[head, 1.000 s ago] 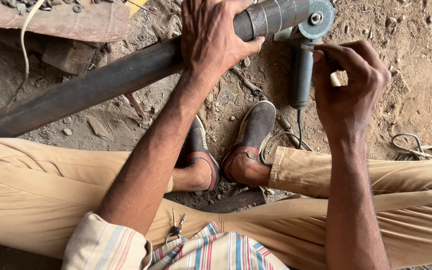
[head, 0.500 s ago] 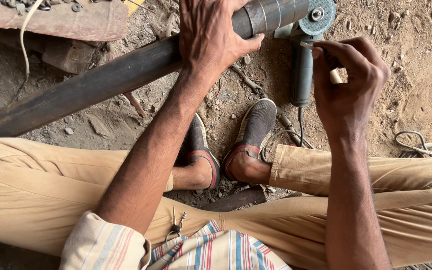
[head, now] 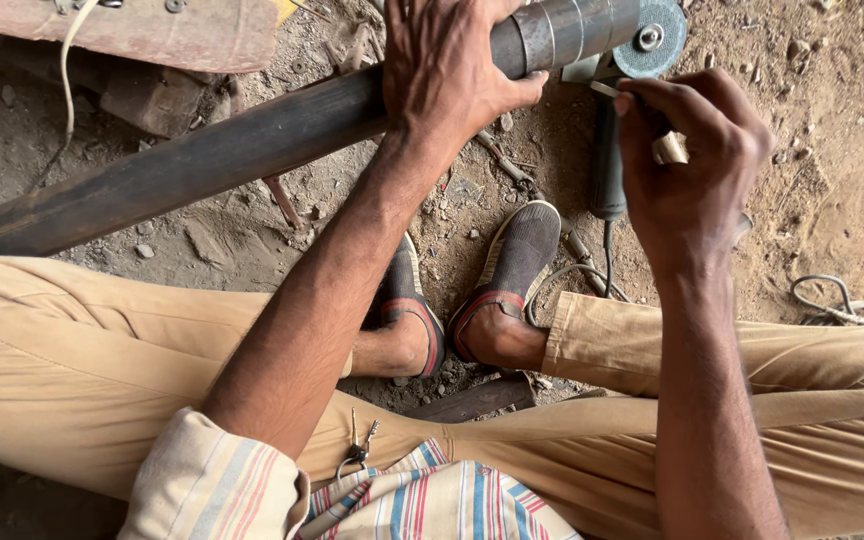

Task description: The person sits on the ground and uses an angle grinder to smooth the surface of a metal pipe. They hold the pipe with one hand and operate the grinder with the other, moving it along the pipe's length.

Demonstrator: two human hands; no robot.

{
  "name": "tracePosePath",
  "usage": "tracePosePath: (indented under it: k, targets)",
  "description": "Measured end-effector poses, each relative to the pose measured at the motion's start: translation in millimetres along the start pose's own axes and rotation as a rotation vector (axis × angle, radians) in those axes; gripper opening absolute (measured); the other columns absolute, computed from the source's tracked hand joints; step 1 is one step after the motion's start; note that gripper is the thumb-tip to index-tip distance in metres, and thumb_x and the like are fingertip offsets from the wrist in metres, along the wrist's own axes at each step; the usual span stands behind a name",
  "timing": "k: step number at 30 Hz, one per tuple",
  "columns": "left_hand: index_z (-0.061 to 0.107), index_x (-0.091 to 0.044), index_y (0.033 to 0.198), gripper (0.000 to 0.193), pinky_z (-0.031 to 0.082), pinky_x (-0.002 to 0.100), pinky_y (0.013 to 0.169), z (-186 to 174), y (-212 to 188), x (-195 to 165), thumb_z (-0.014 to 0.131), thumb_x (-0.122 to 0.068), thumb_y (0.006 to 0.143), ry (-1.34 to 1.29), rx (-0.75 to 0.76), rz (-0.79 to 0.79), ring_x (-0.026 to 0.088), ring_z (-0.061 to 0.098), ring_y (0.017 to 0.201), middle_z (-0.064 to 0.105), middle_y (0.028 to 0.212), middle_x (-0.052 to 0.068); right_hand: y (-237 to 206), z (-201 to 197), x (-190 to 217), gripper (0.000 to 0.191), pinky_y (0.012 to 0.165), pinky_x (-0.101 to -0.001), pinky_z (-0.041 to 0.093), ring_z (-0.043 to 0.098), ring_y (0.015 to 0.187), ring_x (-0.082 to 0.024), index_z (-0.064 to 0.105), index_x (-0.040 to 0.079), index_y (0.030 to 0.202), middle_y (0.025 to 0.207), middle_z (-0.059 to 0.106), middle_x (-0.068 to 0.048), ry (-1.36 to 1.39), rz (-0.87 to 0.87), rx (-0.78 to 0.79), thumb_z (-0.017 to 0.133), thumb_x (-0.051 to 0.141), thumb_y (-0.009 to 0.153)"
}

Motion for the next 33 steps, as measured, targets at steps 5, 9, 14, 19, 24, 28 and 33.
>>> tracePosePath:
  k: [5, 9, 14, 19, 24, 28, 33]
  targets:
    - [0.068, -0.019, 0.122, 0.077, 0.030, 0.064, 0.113, 13, -3, 3, 0.099, -0.059, 0.064, -0.029, -0.012, 0.015, 0.030, 0.060, 0.117, 0.070, 0.116, 0.007, 15, 6, 3, 0.005, 0.070, -0.0276, 0.056, 0.069, 0.083, -0.014, 0.078, 0.003, 0.108, 0.098, 0.073, -0.009, 0.036, -0.093, -0.019, 0.074, 0.001, 0.105]
    - [0.067, -0.017, 0.123, 0.079, 0.027, 0.066, 0.113, 19, -5, 3, 0.100, -0.056, 0.062, -0.063, -0.044, 0.027, 0.031, 0.058, 0.119, 0.068, 0.118, 0.009, 10, 4, -4, 0.006, 0.072, -0.0268, 0.056, 0.069, 0.084, -0.012, 0.077, 0.004, 0.111, 0.100, 0.073, -0.008, 0.041, -0.084, -0.005, 0.073, 0.002, 0.108]
    - [0.069, -0.016, 0.120, 0.080, 0.032, 0.066, 0.111, 9, -4, -3, 0.102, -0.054, 0.057, -0.038, -0.017, -0.010, 0.030, 0.054, 0.122, 0.062, 0.121, 0.009, -17, 1, -14, 0.007, 0.061, -0.0288, 0.048, 0.065, 0.075, -0.013, 0.081, 0.007, 0.114, 0.096, 0.075, -0.007, -0.056, 0.082, 0.071, 0.079, 0.013, 0.111]
    - [0.075, -0.017, 0.114, 0.075, 0.040, 0.063, 0.105, -17, -2, -8, 0.101, -0.052, 0.054, 0.019, 0.065, -0.041, 0.030, 0.051, 0.123, 0.060, 0.124, 0.007, -35, 2, -14, 0.006, 0.070, -0.0268, 0.055, 0.071, 0.080, -0.010, 0.079, 0.007, 0.113, 0.098, 0.075, -0.006, 0.054, 0.178, 0.042, 0.075, 0.011, 0.111]
    - [0.078, -0.017, 0.113, 0.071, 0.039, 0.064, 0.104, -36, 1, -12, 0.101, -0.050, 0.055, 0.046, 0.086, -0.002, 0.031, 0.049, 0.126, 0.057, 0.126, 0.006, -31, 9, -6, 0.007, 0.068, -0.0265, 0.056, 0.072, 0.081, -0.012, 0.079, 0.008, 0.115, 0.100, 0.074, -0.006, 0.072, 0.211, 0.041, 0.078, 0.011, 0.109]
    - [0.079, -0.017, 0.116, 0.069, 0.037, 0.064, 0.106, -45, 1, -13, 0.100, -0.049, 0.058, 0.059, 0.159, -0.020, 0.030, 0.046, 0.127, 0.056, 0.124, 0.005, -31, 7, 4, 0.008, 0.068, -0.0277, 0.056, 0.071, 0.081, -0.013, 0.080, 0.010, 0.114, 0.098, 0.074, -0.005, 0.089, 0.252, 0.034, 0.080, 0.011, 0.106]
    - [0.079, -0.018, 0.120, 0.069, 0.036, 0.061, 0.110, -56, -6, -12, 0.099, -0.050, 0.063, 0.055, 0.186, 0.002, 0.030, 0.046, 0.127, 0.055, 0.125, 0.004, -31, 4, 9, 0.005, 0.070, -0.0264, 0.057, 0.073, 0.083, -0.012, 0.079, 0.010, 0.113, 0.097, 0.074, -0.005, 0.126, 0.289, 0.012, 0.080, 0.010, 0.108]
Point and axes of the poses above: each hand's wrist, its own y-axis towards the middle knuckle, its own z-axis out of the palm, x = y × z, the point moved 3 cm from there along y, towards the middle knuckle
